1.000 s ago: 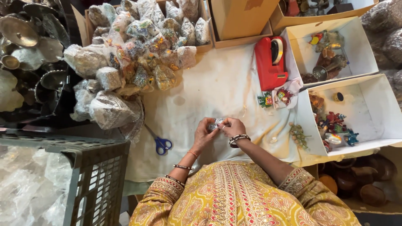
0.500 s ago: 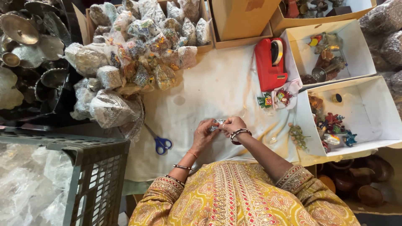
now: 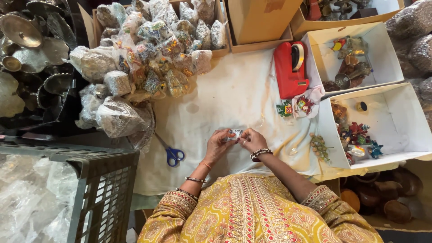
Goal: The person wraps small decorative figurines in bubble wrap at a table. They pick up a figurine, place it on a sheet of bubble wrap, fold the wrap around it, and secure it with tape. The wrapped items are then placed into a nearby box.
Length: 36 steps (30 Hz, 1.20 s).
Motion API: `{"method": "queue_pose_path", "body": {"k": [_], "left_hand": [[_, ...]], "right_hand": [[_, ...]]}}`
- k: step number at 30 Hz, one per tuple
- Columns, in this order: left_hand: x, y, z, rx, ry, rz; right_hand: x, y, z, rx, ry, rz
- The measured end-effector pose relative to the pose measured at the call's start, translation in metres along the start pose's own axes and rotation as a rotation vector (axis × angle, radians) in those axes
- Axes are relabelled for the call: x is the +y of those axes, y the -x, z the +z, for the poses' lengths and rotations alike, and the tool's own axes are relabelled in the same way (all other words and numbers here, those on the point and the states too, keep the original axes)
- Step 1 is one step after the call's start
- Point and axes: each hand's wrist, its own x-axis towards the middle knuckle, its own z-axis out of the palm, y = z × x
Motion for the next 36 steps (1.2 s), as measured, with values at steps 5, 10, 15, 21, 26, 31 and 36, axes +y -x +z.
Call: {"method": "queue_pose_path", "body": {"k": [5,10,15,21,26,31,36], "left_hand": [[-0.005,0.0,0.002,0.005,0.002,-0.04],[-0.004,0.002,0.003,0.017,-0.029,0.002],[0.013,0.001,0.001,0.024,-0.082,-0.062],[-0.013,-0.004,0.009,0.079,-0.047,-0.039],[-0.034,-0.01,0.018,0.055,0.176,-0.123],[-0.031,-0.009,0.024,0.003,0.485,-0.368],[0.004,-0.006,0.007,-0.116,0.545,-0.595]], "right_hand": [[-0.027,0.02,-0.004,0.107,0.24,-0.065],[-0.023,0.02,-0.003,0.129,0.264,-0.116],[-0.014,0.019,-0.007,0.105,0.228,-0.153],[-0.003,0.022,-0.015,0.09,0.225,-0.107],[-0.037,0.051,-0.024,0.216,0.292,-0.274],[-0.067,0.067,-0.029,0.329,0.422,-0.673],[-0.045,0.053,-0.022,0.267,0.472,-0.608]]}}
